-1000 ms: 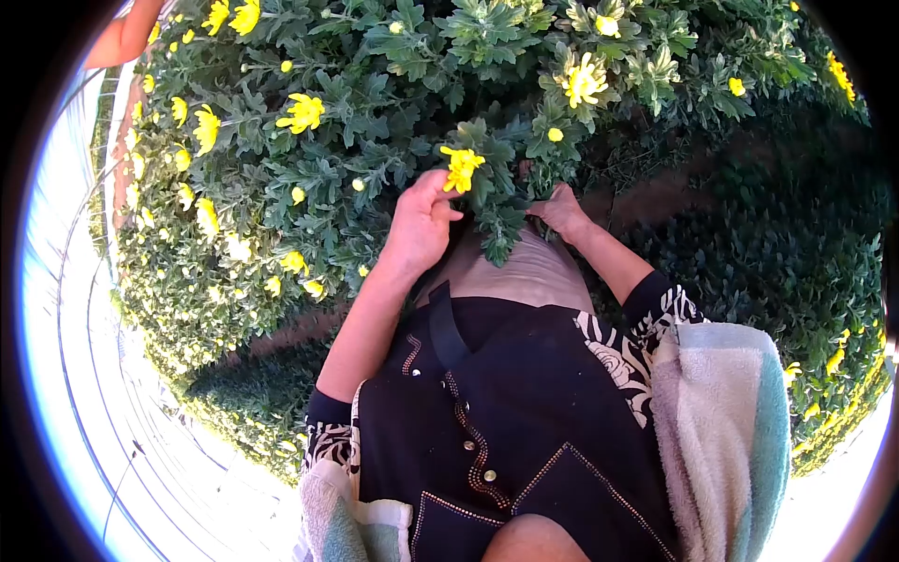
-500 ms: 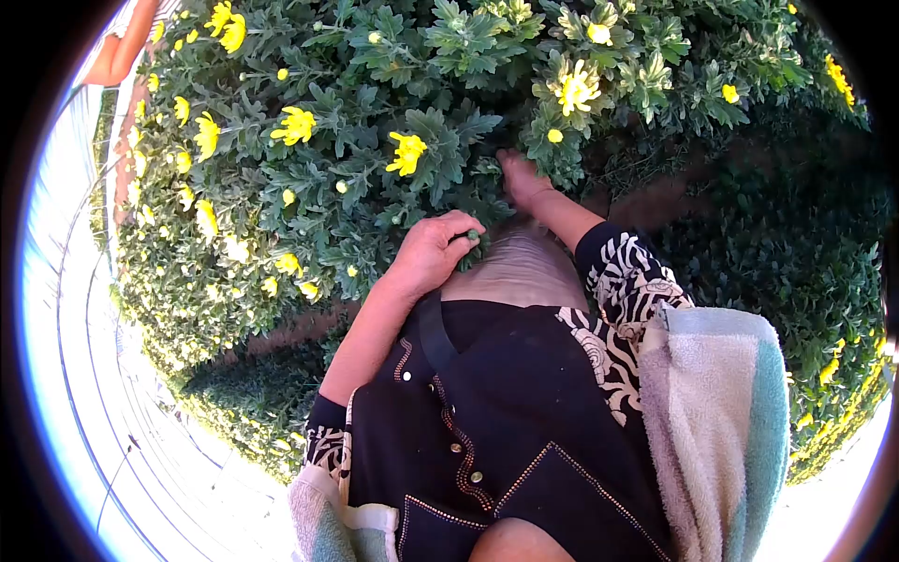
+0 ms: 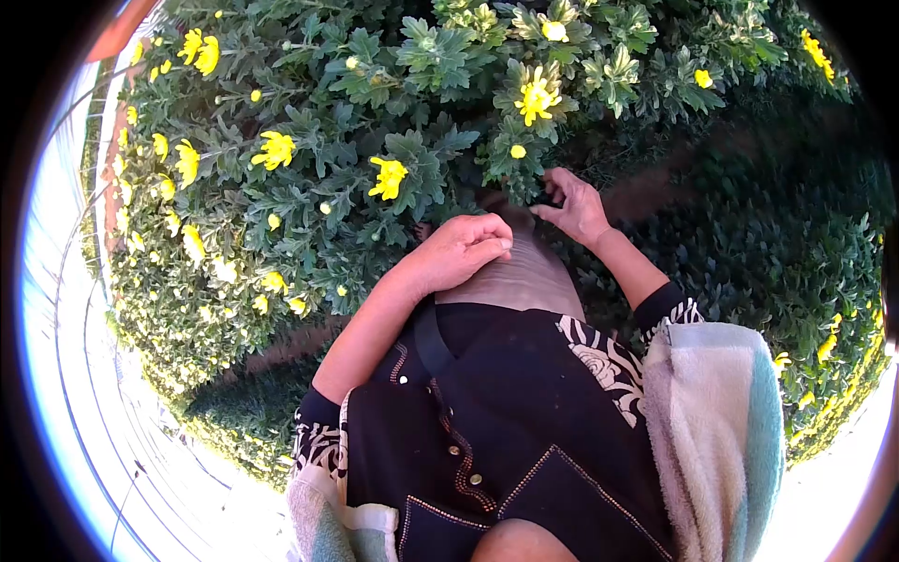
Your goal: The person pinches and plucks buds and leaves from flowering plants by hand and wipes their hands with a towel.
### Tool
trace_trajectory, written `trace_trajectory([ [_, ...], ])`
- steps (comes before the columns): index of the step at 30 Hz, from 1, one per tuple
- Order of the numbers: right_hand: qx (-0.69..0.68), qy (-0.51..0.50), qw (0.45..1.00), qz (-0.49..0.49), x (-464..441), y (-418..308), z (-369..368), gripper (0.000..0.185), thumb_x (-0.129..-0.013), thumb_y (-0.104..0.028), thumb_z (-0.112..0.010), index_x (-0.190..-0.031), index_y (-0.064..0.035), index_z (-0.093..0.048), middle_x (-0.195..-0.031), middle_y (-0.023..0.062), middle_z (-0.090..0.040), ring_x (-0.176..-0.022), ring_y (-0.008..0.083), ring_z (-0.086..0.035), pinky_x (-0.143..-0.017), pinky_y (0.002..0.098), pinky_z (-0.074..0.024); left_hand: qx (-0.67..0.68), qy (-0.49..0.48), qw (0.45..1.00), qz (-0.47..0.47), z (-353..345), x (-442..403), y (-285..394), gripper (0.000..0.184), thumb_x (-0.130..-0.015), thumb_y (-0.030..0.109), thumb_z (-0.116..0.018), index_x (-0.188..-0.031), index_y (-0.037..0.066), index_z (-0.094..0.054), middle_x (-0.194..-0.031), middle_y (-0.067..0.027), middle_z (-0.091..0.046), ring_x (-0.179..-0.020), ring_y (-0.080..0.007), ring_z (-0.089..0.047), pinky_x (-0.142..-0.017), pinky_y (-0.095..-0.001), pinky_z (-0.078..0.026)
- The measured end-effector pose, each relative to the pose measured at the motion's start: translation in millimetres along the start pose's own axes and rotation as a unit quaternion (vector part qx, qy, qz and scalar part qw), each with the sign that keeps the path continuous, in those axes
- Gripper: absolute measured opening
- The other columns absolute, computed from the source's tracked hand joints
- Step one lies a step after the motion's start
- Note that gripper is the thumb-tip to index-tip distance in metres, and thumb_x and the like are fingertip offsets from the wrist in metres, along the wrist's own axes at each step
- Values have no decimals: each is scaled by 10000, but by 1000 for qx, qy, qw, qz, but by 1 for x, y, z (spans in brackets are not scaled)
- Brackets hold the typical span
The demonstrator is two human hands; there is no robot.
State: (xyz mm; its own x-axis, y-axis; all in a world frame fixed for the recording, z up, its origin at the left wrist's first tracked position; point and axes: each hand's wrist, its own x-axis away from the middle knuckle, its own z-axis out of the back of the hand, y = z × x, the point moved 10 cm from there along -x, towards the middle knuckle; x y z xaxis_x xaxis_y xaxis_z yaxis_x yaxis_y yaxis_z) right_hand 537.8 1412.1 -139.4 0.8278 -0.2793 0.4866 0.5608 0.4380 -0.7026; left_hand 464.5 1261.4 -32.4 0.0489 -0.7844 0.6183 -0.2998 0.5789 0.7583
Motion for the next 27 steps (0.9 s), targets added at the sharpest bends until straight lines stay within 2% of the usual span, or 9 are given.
trace_trajectory([
  [3, -17, 62, 994, 88, -6, -26, -1, 373, -764, -192, -752, -1093, -73, -626, -940, 96, -642, -749, 235, -648, -690, 353, -527, -262, 59, 963, 26, 13, -24, -3, 88, -897, 85, -561, -923, 10, -598, -792, -43, -641, -723, -117, -597, -665, -289, -499],
  [4, -29, 113, 984, 134, -7, -31, 1, 295, -781, -178, -736, -1043, -72, -651, -925, 95, -640, -718, 236, -637, -686, 352, -526, -223, 108, 969, 16, 27, -34, -14, 124, -822, 88, -552, -895, 14, -620, -800, -165, -654, -731, -295, -634, -686, -404, -490],
  [8, -175, 109, 974, 94, -29, -17, -21, 185, -835, -114, -713, -989, -16, -683, -846, 81, -657, -732, 167, -654, -647, 316, -501, -249, 168, 949, 92, 67, -61, -35, 277, -799, 10, -610, -1074, 35, -636, -883, -173, -676, -819, -281, -669, -745, -372, -525],
  [10, -227, 74, 970, 39, -39, -4, -43, 134, -868, -84, -689, -981, -12, -686, -872, 52, -693, -741, 124, -657, -620, 281, -484, -258, 160, 945, 127, 71, -69, -35, 398, -767, 106, -709, -1152, 50, -624, -977, -163, -683, -915, -276, -671, -813, -365, -535],
  [12, -478, -3, 877, -42, -49, 4, -68, 107, -895, -77, -662, -986, -28, -691, -883, 18, -703, -740, 89, -648, -607, 243, -471, -414, 134, 893, 113, 67, -84, -25, 573, -736, 204, -797, -1238, 40, -575, -989, -150, -678, -811, -261, -659, -747, -356, -545],
  [16, -512, -69, 852, -81, -55, 9, -83, 132, -925, -76, -618, -1034, -51, -688, -904, 11, -714, -799, 80, -672, -618, 213, -470, -422, 217, 874, 109, 77, -95, -20, 465, -691, 269, -828, -1042, 34, -632, -874, -114, -693, -788, -264, -663, -759, -364, -521],
  [17, -521, -79, 845, -84, -57, 8, -87, 126, -920, -72, -617, -1019, -50, -693, -916, 21, -720, -776, 81, -670, -602, 218, -473, -331, 220, 909, 124, 77, -91, -21, 407, -701, 283, -787, -988, 19, -673, -956, -178, -694, -939, -344, -664, -837, -421, -527],
  [20, -520, -76, 846, -88, -60, 10, -89, 119, -920, -72, -613, -996, -41, -698, -897, 32, -723, -759, 88, -669, -589, 224, -478, -296, 282, 910, 64, 94, -93, -37, 335, -729, 272, -754, -915, 3, -683, -897, -193, -694, -901, -369, -665, -814, -444, -531],
  [27, -411, 6, 892, -191, -65, 46, -85, 123, -887, -100, -645, -982, -56, -710, -858, 74, -726, -771, 146, -684, -637, 287, -525, -397, 308, 863, 60, 98, -90, -33, 256, -747, 216, -718, -897, 9, -701, -877, -221, -684, -861, -404, -654, -788, -457, -534],
])
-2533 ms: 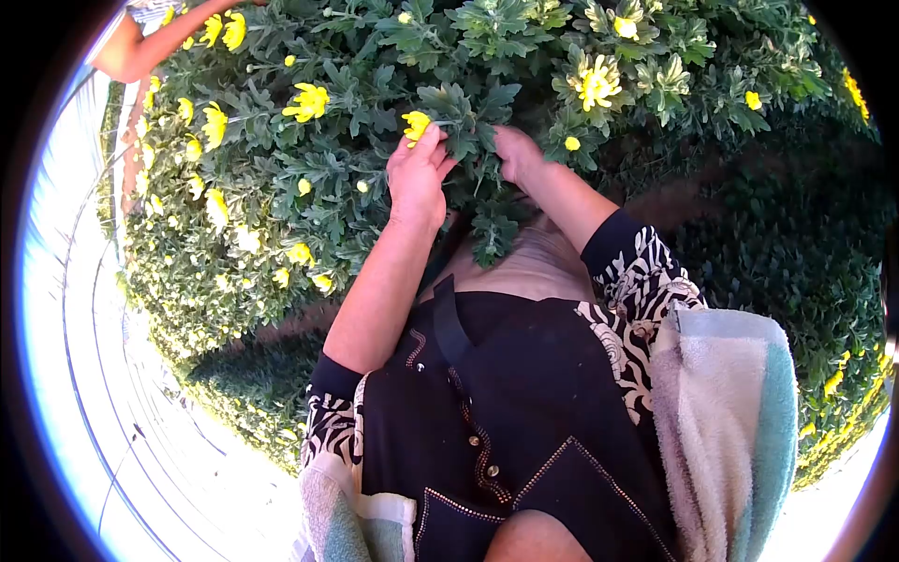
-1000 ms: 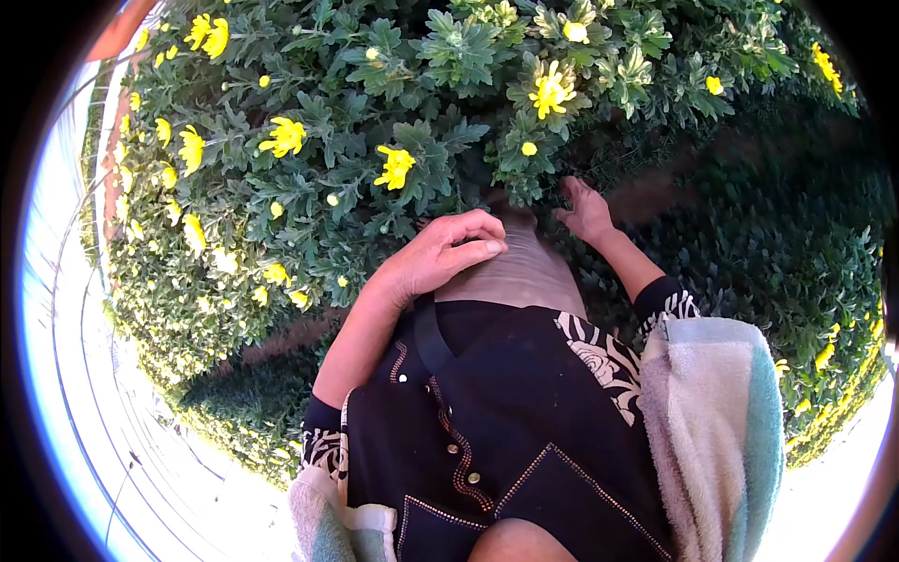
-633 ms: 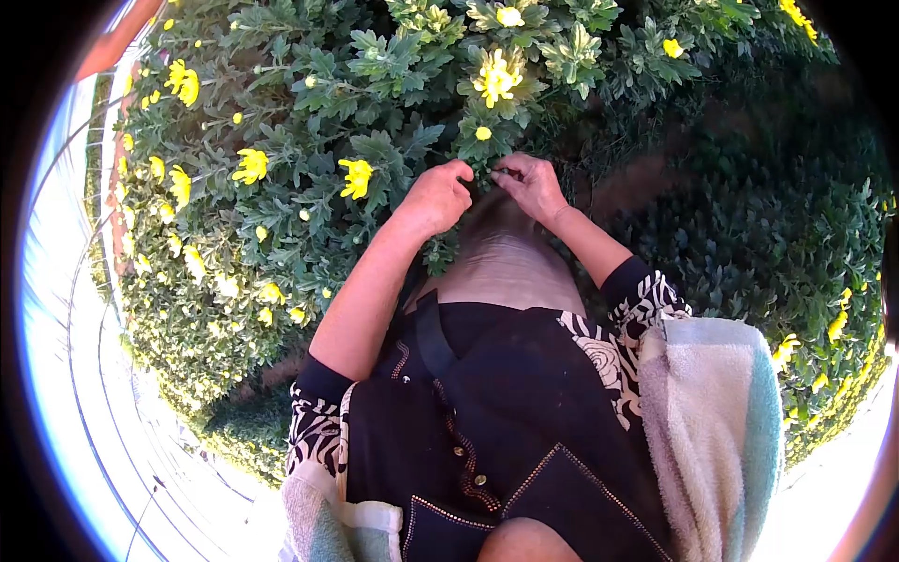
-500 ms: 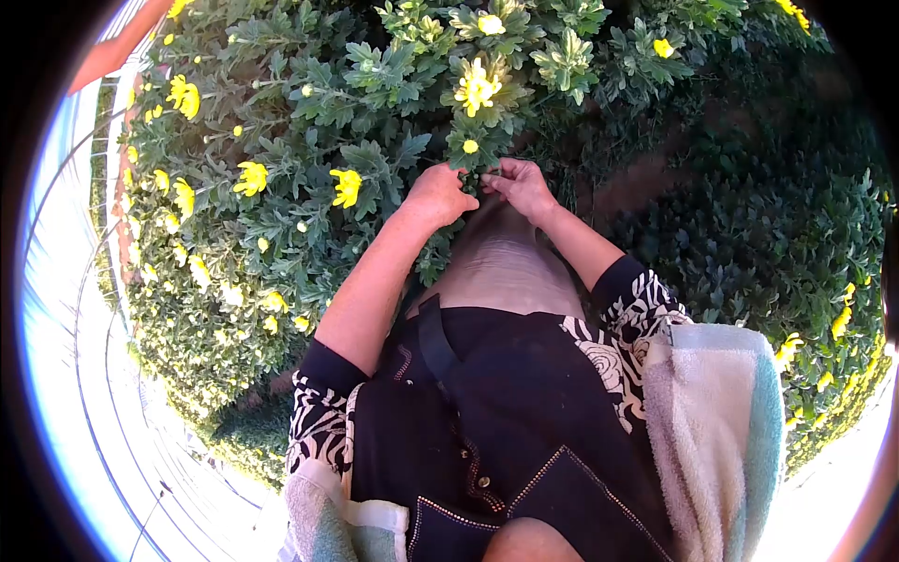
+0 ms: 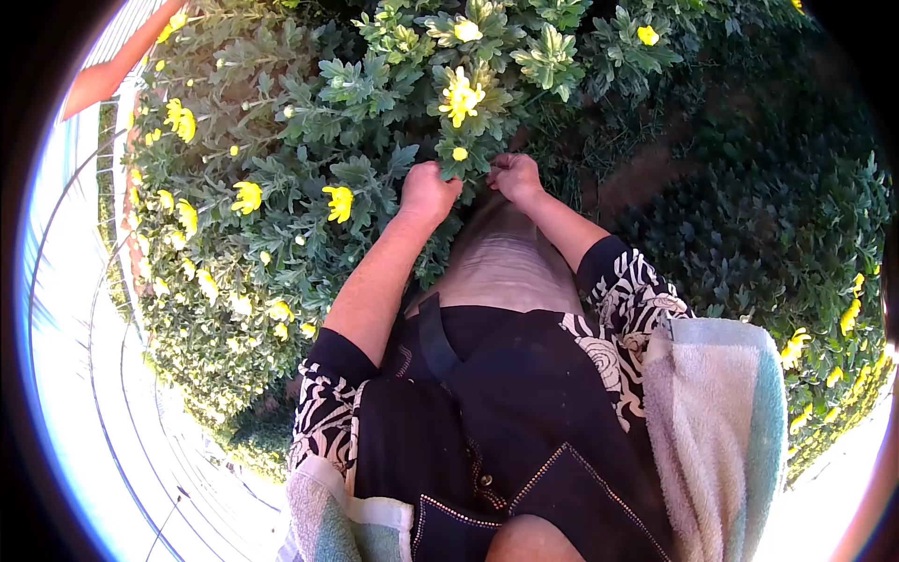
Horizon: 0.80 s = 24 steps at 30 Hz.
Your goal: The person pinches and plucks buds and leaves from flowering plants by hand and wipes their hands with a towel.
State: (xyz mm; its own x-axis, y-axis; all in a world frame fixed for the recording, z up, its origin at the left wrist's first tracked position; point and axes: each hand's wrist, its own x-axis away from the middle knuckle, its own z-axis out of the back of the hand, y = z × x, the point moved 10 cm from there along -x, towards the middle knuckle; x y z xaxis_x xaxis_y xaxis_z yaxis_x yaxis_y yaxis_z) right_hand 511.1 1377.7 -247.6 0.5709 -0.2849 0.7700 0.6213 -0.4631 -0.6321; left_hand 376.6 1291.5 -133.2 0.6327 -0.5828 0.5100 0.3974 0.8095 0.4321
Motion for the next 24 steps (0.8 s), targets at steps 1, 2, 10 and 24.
trace_trajectory([
  [1, 200, 79, 973, 85, 1, -15, 15, 157, -854, -102, -670, -1000, -58, -708, -843, 81, -716, -774, 181, -683, -666, 309, -530, 3, 7, 1000, -20, 5, 5, 6, 248, -752, 212, -714, -902, 15, -707, -864, -218, -683, -845, -402, -655, -780, -454, -534],
  [2, 390, 154, 893, 166, 8, -38, 20, 203, -820, -104, -695, -1018, -59, -706, -828, 88, -707, -777, 215, -683, -696, 331, -535, 6, 16, 999, -40, 12, 7, 14, 241, -757, 208, -709, -908, 20, -712, -851, -215, -683, -829, -400, -656, -771, -452, -533],
  [10, 86, -61, 954, 281, 29, -82, -17, 389, -758, -282, -810, -1033, -35, -690, -827, 38, -585, -710, 184, -555, -715, 324, -482, 75, -23, 996, -49, -11, -1, -8, 173, -773, 196, -701, -905, 92, -739, -797, -171, -689, -769, -344, -673, -709, -423, -529],
  [24, 402, 186, 854, 274, 38, -71, 28, 318, -747, -333, -748, -911, -68, -684, -832, 130, -685, -840, 337, -679, -742, 424, -546, 178, -61, 981, 41, -8, -3, -24, 150, -778, 165, -731, -894, 71, -737, -775, -99, -712, -690, -217, -678, -676, -345, -520],
])
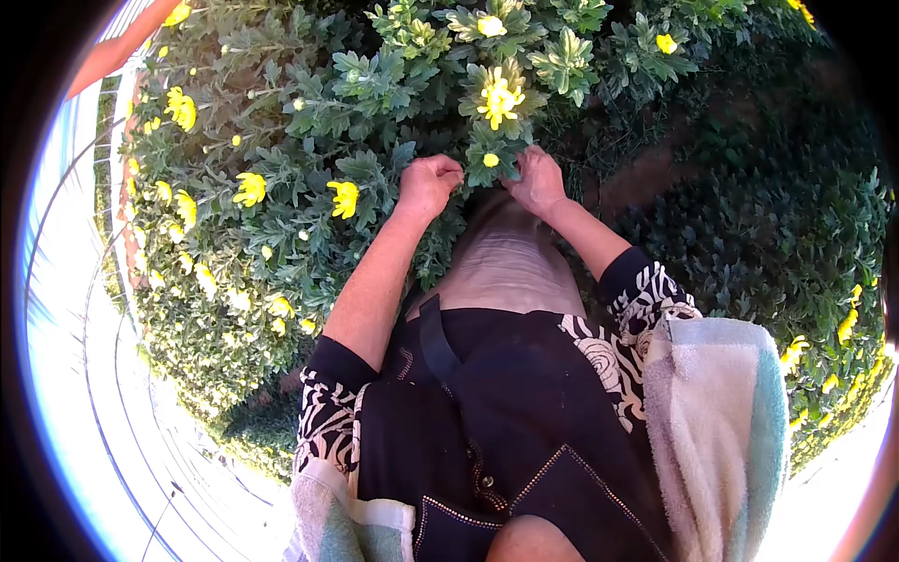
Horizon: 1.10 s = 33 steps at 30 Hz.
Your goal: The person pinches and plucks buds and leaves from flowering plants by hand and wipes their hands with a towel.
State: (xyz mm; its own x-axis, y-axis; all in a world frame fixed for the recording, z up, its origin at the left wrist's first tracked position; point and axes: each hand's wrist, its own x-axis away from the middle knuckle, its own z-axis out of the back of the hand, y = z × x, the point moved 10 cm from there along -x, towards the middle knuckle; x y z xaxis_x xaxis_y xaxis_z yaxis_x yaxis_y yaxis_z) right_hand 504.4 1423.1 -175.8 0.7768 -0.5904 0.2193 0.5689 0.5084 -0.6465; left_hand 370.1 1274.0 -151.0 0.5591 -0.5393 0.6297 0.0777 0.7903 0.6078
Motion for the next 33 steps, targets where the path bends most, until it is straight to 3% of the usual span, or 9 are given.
trace_trajectory([
  [3, -76, -140, 985, 68, 23, -63, -2, 417, -715, -436, -778, -884, -69, -674, -821, 122, -683, -777, 316, -670, -728, 433, -539, 14, 14, 1000, 8, -2, -4, -3, 163, -798, 176, -736, -913, 61, -735, -797, -111, -719, -713, -217, -684, -690, -341, -520],
  [5, -2, -142, 988, 53, 24, -76, -2, 453, -739, -509, -733, -919, -96, -687, -892, 134, -697, -860, 313, -677, -789, 432, -505, -70, 34, 996, -48, 0, -4, 14, 206, -830, 124, -739, -1014, 34, -714, -883, -68, -738, -730, -120, -644, -687, -302, -511],
  [13, 1, -39, 996, 86, 22, -55, -1, 164, -856, -253, -634, -870, -95, -675, -814, 135, -666, -810, 327, -667, -740, 454, -515, 11, 37, 999, -29, -1, -12, 2, 154, -832, 65, -721, -976, 11, -713, -877, -74, -742, -766, -115, -660, -721, -286, -510],
  [17, -61, 8, 994, 89, 16, -45, 8, 195, -880, -252, -621, -806, -77, -663, -683, 156, -638, -730, 355, -648, -665, 462, -524, 27, 33, 999, -7, 0, -7, 1, 128, -800, 94, -721, -914, 36, -725, -829, -102, -739, -759, -184, -705, -716, -312, -522],
  [20, -57, -48, 993, -91, 4, 2, -20, 202, -860, -312, -638, -869, -119, -696, -800, 123, -683, -788, 342, -666, -704, 438, -536, 22, 34, 999, 18, -6, -16, -12, 129, -796, 99, -722, -910, 39, -727, -824, -97, -737, -753, -182, -700, -717, -312, -521],
  [25, 86, -90, 991, -42, -12, 60, -75, 233, -808, -301, -721, -942, -112, -698, -890, 73, -725, -738, 276, -680, -718, 368, -540, 3, 51, 998, 40, 10, -4, 3, 142, -802, 116, -708, -928, 54, -732, -833, -98, -737, -757, -183, -697, -728, -317, -522],
  [27, -333, -254, 902, -106, 4, 43, -94, 230, -869, -276, -664, -840, -49, -696, -797, 93, -706, -725, 199, -675, -688, 332, -540, 42, 61, 997, 33, 6, -11, -14, 152, -809, 128, -695, -937, 54, -733, -833, -103, -735, -759, -187, -698, -733, -321, -524],
  [29, -373, -454, 797, -139, 30, -15, -72, 357, -868, -392, -714, -924, -41, -686, -810, 54, -698, -705, 114, -653, -596, 251, -515, 39, 55, 997, 29, -4, -16, -27, 160, -810, 137, -694, -940, 50, -731, -830, -103, -734, -758, -190, -698, -733, -323, -525],
  [33, -556, -469, 624, -286, 54, -35, -90, 339, -937, -348, -646, -1050, -28, -644, -841, 79, -708, -670, 132, -671, -527, 251, -517, -8, 64, 998, -2, 1, 3, 19, 172, -812, 149, -695, -944, 43, -727, -824, -103, -730, -754, -199, -698, -725, -331, -528],
])
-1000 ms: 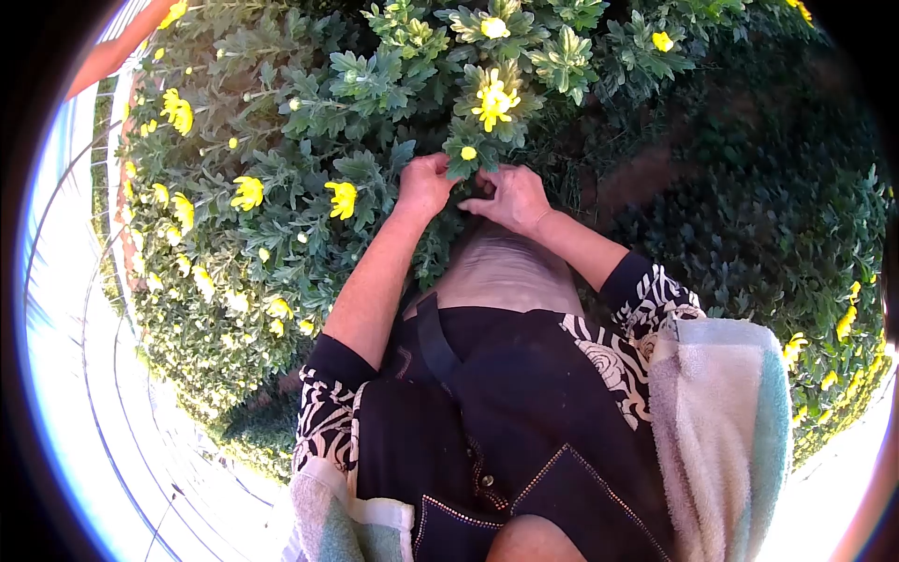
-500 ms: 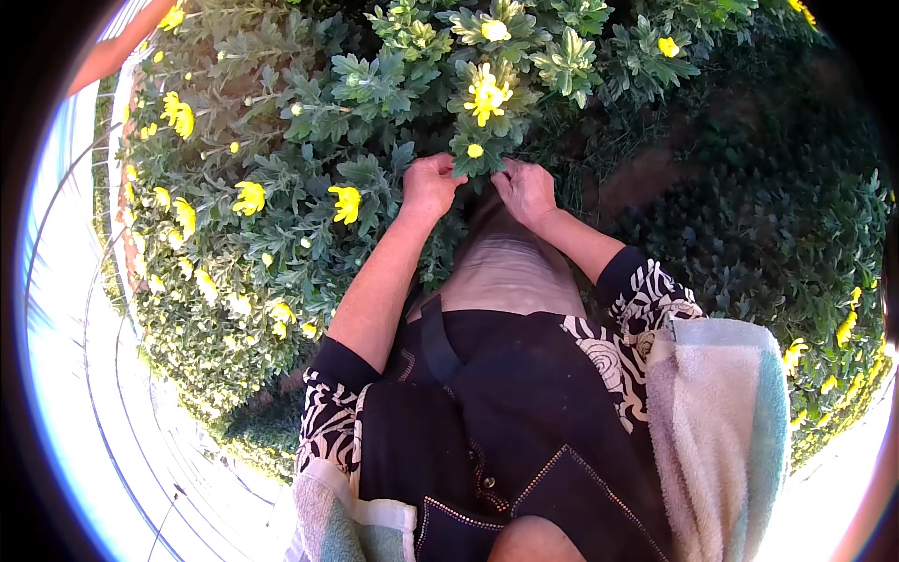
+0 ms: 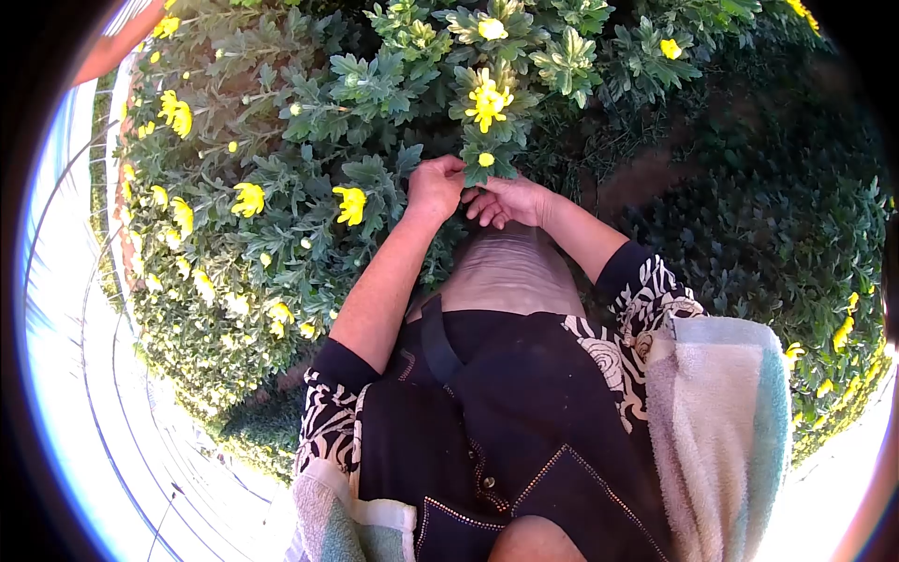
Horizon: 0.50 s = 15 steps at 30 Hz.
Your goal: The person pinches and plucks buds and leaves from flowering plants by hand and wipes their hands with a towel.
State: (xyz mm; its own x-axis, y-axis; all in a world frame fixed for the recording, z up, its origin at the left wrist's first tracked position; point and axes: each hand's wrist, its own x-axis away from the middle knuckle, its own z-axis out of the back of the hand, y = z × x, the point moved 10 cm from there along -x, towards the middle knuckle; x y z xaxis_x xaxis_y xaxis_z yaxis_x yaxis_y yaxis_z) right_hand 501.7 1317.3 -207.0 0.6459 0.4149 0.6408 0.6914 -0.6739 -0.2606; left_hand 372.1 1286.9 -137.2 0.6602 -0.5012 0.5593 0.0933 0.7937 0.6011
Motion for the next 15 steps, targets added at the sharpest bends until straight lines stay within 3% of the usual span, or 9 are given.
trace_trajectory([
  [2, -102, -18, 994, 30, -13, 3, 4, 313, -963, -315, -617, -1079, -26, -631, -851, 86, -711, -654, 136, -675, -510, 250, -518, -9, -24, 999, 34, -4, -5, -15, 172, -811, 151, -700, -942, 43, -728, -830, -101, -732, -755, -195, -698, -726, -326, -529],
  [4, -43, 30, 997, 49, -15, 3, 19, 239, -1001, -218, -554, -1112, -19, -625, -874, 90, -716, -638, 144, -676, -518, 252, -524, 144, -28, 989, 15, -17, -20, -51, 169, -802, 144, -698, -940, 53, -731, -831, -102, -730, -762, -193, -698, -730, -319, -530],
  [6, 24, 51, 997, 45, -15, 8, 25, 232, -985, -223, -580, -1061, -17, -654, -878, 79, -721, -662, 135, -686, -535, 248, -533, 110, -26, 993, 20, -17, -23, -60, 166, -799, 138, -699, -939, 55, -731, -834, -102, -730, -765, -193, -698, -734, -319, -531],
  [7, 163, 134, 977, 42, -11, 7, 40, 225, -957, -227, -612, -1009, -17, -674, -870, 81, -721, -673, 142, -693, -567, 267, -546, 75, -23, 997, 24, -18, -26, -64, 164, -796, 132, -699, -938, 56, -731, -836, -102, -730, -769, -192, -699, -738, -319, -533],
  [9, 403, 284, 867, 70, 10, -18, 64, 212, -846, -233, -701, -864, -22, -708, -853, 104, -720, -734, 213, -713, -697, 352, -577, 25, -19, 999, 17, -12, -14, -42, 158, -799, 126, -698, -936, 54, -729, -839, -102, -730, -769, -193, -698, -742, -322, -533],
  [10, 403, 284, 867, 69, 9, -24, 71, 212, -846, -233, -701, -864, -22, -708, -853, 104, -720, -734, 213, -713, -697, 352, -577, -26, -17, 999, 12, -8, -7, -27, 152, -802, 121, -696, -934, 52, -727, -842, -103, -731, -769, -193, -698, -746, -325, -533],
  [12, 684, 365, 632, 22, 12, -51, 81, 303, -838, -155, -736, -1101, -29, -652, -858, 79, -702, -812, 139, -687, -696, 296, -561, -16, -8, 1000, 26, -9, -4, -26, 146, -807, 123, -701, -933, 51, -724, -851, -101, -732, -767, -192, -697, -753, -329, -534],
  [13, 684, 363, 632, 24, 8, -49, 80, 303, -838, -155, -736, -1101, -29, -652, -858, 79, -702, -812, 139, -687, -696, 296, -561, 17, -22, 999, 35, -11, -7, -31, 145, -826, 92, -675, -954, 39, -717, -863, -104, -733, -767, -186, -695, -747, -322, -537],
  [15, 562, 329, 723, 231, 16, -57, 50, 229, -796, -187, -737, -972, -51, -683, -927, 117, -691, -847, 262, -682, -723, 379, -551, 51, -33, 997, 45, -8, -5, -26, 149, -845, 62, -649, -976, 26, -710, -874, -107, -733, -767, -179, -692, -742, -316, -540],
])
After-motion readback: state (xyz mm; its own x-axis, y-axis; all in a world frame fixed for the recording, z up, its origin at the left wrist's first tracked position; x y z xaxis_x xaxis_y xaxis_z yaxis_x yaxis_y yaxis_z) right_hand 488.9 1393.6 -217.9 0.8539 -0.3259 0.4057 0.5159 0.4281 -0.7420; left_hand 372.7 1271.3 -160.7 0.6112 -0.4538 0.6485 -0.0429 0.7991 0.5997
